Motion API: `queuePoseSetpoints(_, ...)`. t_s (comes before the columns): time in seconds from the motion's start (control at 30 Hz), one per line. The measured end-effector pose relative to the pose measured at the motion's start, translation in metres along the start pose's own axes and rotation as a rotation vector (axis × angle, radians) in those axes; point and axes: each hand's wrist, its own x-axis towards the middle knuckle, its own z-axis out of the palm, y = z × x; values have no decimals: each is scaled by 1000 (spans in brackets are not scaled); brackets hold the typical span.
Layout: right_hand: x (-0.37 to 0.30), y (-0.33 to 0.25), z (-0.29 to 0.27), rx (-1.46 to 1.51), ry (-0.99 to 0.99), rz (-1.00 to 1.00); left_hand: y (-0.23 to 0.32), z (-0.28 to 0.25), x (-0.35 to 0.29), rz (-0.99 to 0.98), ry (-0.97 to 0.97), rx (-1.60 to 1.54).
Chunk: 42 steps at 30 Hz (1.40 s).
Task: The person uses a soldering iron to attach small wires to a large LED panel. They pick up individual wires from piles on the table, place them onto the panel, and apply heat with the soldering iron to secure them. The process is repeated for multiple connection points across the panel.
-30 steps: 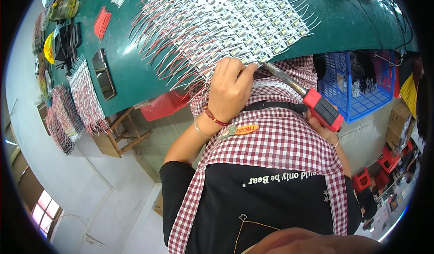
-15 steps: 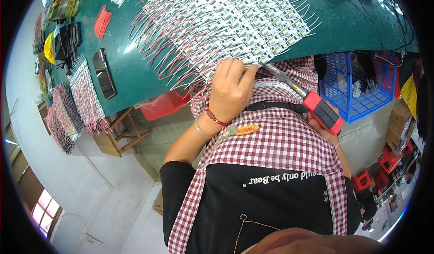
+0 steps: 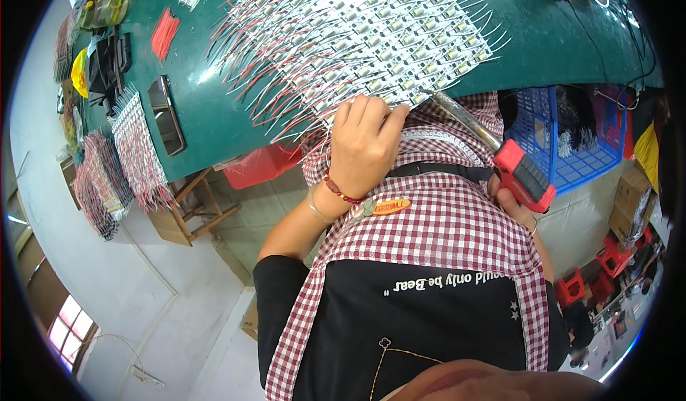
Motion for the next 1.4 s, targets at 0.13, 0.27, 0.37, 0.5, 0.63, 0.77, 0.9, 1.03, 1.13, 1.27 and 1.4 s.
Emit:
queuePoseSetpoints(0.13, 9, -16, 11, 293, 52, 38, -2, -26, -8, -75, -73, 38)
queuePoseSetpoints(0.27, 28, -25, 18, 427, 160, 7, -13, -60, -15, -152, -88, 149)
queuePoseSetpoints(0.37, 43, -32, 22, 451, 198, -55, -24, -69, -15, -282, 43, 251)
queuePoseSetpoints(0.5, 49, -34, 20, 464, 66, -14, -25, -48, 8, -292, 106, 32)
queuePoseSetpoints(0.63, 44, -30, 16, 372, -73, 48, -35, -16, 20, -184, 83, 27)
queuePoseSetpoints(0.77, 47, -35, 17, 467, -98, 53, -36, -10, 21, -135, 0, 115)
queuePoseSetpoints(0.9, 48, -33, 18, 515, -82, 36, -33, -9, 24, -147, -8, 159)
queuePoseSetpoints(1.03, 48, -36, 20, 451, -72, 68, -31, -8, 23, -162, -39, 201)
queuePoseSetpoints(1.13, 45, -25, 16, 366, -76, 73, -29, -10, 25, -121, -21, 169)
queuePoseSetpoints(1.27, 44, -21, 20, 237, -57, 50, -34, -12, 25, -46, -14, 81)
queuePoseSetpoints(1.4, 45, -18, 18, 85, -64, 7, -38, -11, 25, -23, -28, 56)
